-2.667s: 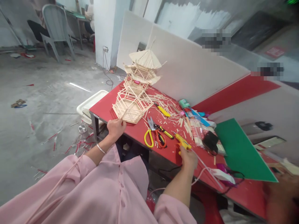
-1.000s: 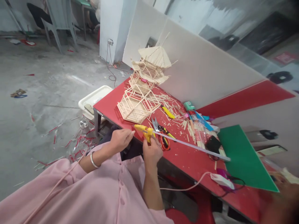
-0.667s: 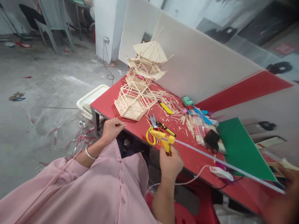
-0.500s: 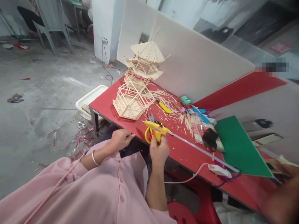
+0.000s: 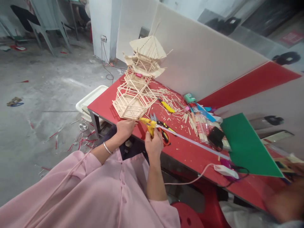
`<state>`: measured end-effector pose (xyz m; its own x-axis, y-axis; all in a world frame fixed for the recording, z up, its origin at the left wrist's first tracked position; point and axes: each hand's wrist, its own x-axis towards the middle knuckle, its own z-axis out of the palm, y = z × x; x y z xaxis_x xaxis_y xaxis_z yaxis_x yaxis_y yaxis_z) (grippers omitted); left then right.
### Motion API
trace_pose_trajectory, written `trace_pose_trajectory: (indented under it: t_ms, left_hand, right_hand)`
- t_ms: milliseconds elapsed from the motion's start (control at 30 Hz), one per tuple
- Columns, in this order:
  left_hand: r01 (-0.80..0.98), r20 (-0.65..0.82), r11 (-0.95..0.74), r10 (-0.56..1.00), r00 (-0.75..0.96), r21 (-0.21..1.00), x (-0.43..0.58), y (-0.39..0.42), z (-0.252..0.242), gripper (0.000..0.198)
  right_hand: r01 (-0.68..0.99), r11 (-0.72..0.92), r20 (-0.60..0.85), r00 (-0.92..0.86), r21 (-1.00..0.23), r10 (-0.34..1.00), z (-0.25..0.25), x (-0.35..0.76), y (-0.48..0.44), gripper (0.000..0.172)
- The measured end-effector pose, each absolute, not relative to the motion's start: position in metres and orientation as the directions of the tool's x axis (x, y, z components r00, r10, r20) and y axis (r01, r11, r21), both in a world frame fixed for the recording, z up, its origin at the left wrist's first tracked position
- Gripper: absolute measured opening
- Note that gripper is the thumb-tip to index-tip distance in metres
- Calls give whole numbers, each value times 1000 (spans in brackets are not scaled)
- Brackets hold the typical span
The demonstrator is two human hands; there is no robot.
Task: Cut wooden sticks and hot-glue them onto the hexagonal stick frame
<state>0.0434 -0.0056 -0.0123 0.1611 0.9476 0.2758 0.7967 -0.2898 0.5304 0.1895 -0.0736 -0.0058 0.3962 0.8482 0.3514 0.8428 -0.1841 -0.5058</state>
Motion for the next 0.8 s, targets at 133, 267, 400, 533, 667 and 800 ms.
trace_pose_trajectory:
  t_ms: [133,267,400,533,667,800]
  left_hand:
    - [799,278,-275,950,141,535,45,-5,-20,28]
    - [798,295,-258,950,106,544,48,-1,-24,29]
    - [804,305,-262,946,105,534,55,2,-25,34]
    - [792,318,-274,942,107,546,64,4,-24,30]
    - [761,325,-300,938,124,576,60,-2,-23,25]
    - [687,328,-392,916,230,612,37,-31,-30,13]
  right_hand:
    - [851,-125,406,366,-511,837,-7,188,-79,49]
    - [828,-63,437,357,-557,826,-7,186,-81,51]
    - [825,-7,515,360,-566,778,-8,187,-84,51]
    - [823,22,546,356,-567,758,-8,188,-90,50]
    - [781,73,502,324,-620,802,-2,186,-96,45]
    - [768,107,488,286,-631,825,1,177,-98,43]
